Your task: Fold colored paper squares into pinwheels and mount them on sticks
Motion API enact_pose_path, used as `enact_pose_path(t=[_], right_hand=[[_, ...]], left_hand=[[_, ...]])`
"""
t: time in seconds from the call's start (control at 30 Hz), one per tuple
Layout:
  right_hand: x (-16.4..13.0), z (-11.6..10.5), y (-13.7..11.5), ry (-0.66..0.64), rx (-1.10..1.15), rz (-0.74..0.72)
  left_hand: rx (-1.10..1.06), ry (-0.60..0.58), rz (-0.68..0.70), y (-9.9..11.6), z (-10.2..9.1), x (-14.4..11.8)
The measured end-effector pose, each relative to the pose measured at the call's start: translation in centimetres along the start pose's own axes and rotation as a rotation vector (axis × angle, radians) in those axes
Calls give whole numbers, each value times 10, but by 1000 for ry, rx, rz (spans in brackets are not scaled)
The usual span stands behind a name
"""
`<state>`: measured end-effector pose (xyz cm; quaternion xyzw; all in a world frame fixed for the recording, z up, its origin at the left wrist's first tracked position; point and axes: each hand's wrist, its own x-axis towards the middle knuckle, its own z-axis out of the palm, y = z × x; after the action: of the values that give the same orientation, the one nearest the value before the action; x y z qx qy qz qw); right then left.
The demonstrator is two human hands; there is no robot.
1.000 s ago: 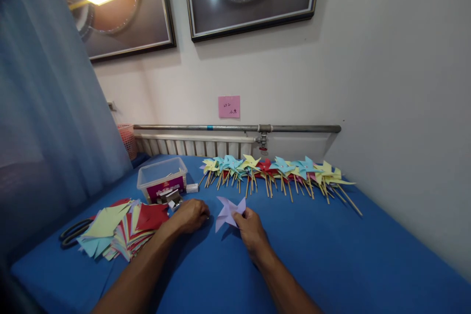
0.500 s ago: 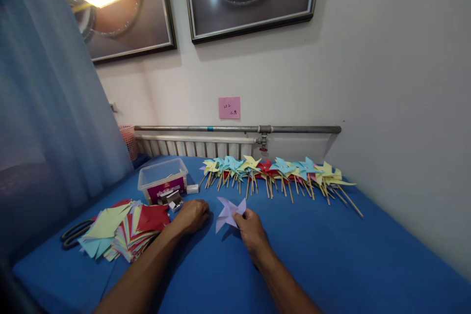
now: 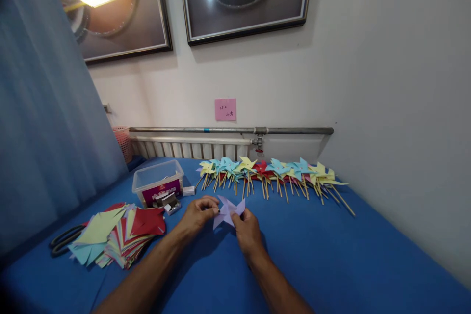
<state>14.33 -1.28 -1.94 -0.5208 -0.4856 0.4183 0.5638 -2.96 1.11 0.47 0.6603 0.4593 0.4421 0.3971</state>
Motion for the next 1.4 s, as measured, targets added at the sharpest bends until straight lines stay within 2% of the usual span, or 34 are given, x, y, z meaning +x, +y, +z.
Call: enact_pose_path(t=[0.17, 0.23, 0.47, 0.77, 0.93, 1.4], right_hand=[[-1, 1, -1, -12, -40, -53], [-2, 3, -1, -30, -34, -69], [-6, 7, -3, -71, -5, -76], [-7, 6, -3, -82, -29, -84], [-8, 7, -4, -80, -48, -68], [-5, 8, 0, -98, 22, -75]], left_hand=[[200, 18, 244, 8, 13, -13], [271, 20, 284, 11, 13, -16], [353, -18, 241, 10, 10, -14], [320, 0, 200, 14, 13, -16], [253, 23, 236, 14, 16, -15], [332, 22, 236, 15, 15, -15]])
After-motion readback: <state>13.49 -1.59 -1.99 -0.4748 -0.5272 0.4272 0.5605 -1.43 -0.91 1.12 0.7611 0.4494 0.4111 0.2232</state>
